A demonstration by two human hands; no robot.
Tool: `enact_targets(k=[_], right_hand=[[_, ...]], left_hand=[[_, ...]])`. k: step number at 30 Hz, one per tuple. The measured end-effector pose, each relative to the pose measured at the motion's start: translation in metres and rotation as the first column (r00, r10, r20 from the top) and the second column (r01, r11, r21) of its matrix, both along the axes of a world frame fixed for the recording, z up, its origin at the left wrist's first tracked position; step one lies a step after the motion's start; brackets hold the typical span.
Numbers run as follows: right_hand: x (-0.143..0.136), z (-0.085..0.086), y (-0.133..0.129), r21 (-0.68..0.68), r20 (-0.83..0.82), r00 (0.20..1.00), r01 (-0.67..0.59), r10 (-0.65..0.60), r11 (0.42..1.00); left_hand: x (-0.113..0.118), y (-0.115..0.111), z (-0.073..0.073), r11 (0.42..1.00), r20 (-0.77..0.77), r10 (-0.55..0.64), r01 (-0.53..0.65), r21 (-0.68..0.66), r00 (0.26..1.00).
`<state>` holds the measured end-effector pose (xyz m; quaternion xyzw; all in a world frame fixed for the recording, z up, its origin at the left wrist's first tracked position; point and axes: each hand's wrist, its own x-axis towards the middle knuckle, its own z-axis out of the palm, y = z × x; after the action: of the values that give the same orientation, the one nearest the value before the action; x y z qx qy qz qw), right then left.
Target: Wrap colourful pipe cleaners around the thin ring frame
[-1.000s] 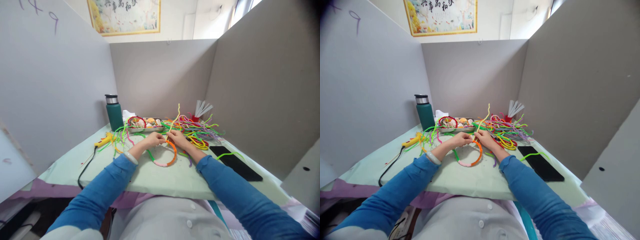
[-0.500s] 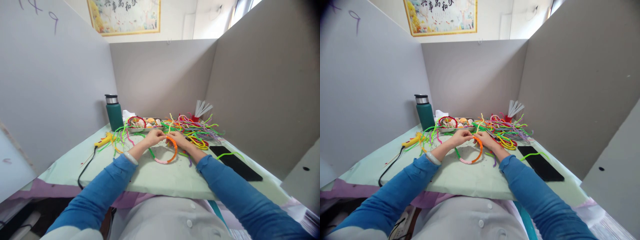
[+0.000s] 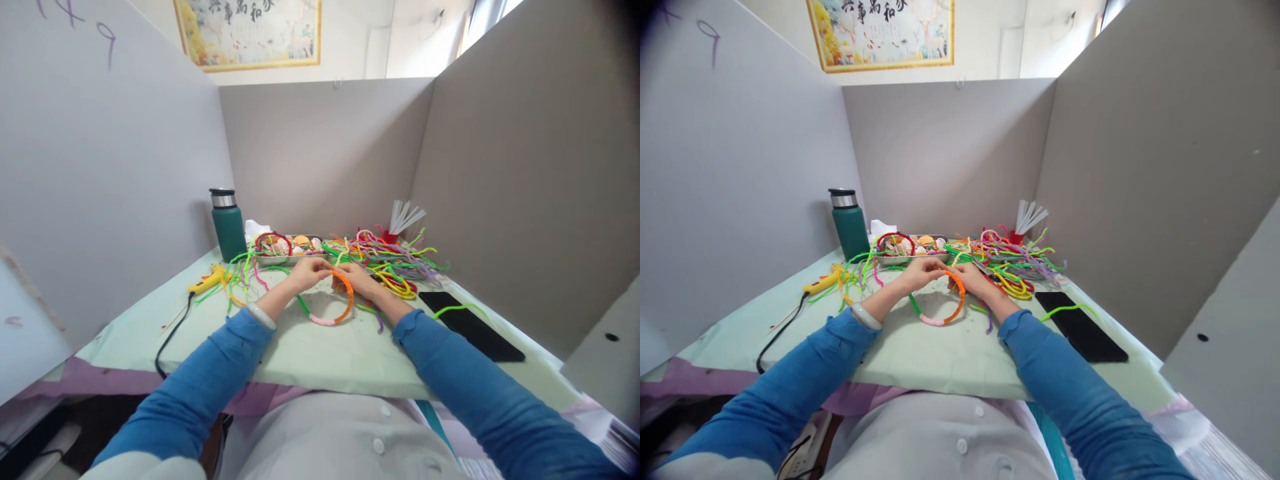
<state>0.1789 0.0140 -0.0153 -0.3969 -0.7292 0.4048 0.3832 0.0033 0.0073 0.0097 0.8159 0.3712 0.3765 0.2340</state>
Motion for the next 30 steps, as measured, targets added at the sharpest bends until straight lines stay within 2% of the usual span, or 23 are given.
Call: enact_targets(k=[8,16,21,30], right_hand=[[0.000,0.002,-0.003,0.100,0.044,0.997,0.057,-0.062,0.993],[-0.004,0.004,-0.007,0.101,0.072,0.997,0.009,-0.016,0.995],[-0.004,0.002,-0.005,0.059,0.044,0.998,-0.048,0.046,0.997],[-0.004,0.005,-0.008,0.116,0.092,0.996,-0.032,0.022,0.993]], left_hand=[[-0.003,0.001,0.002,0.996,-0.097,0.080,-0.083,-0.018,0.992],[-0.003,-0.001,0.000,0.987,-0.160,0.149,-0.157,-0.041,0.976],[-0.003,-0.003,0.000,0.987,-0.177,0.147,-0.156,-0.038,0.973],[-0.002,-0.011,0.004,0.980,-0.152,0.114,-0.137,-0.146,0.982]])
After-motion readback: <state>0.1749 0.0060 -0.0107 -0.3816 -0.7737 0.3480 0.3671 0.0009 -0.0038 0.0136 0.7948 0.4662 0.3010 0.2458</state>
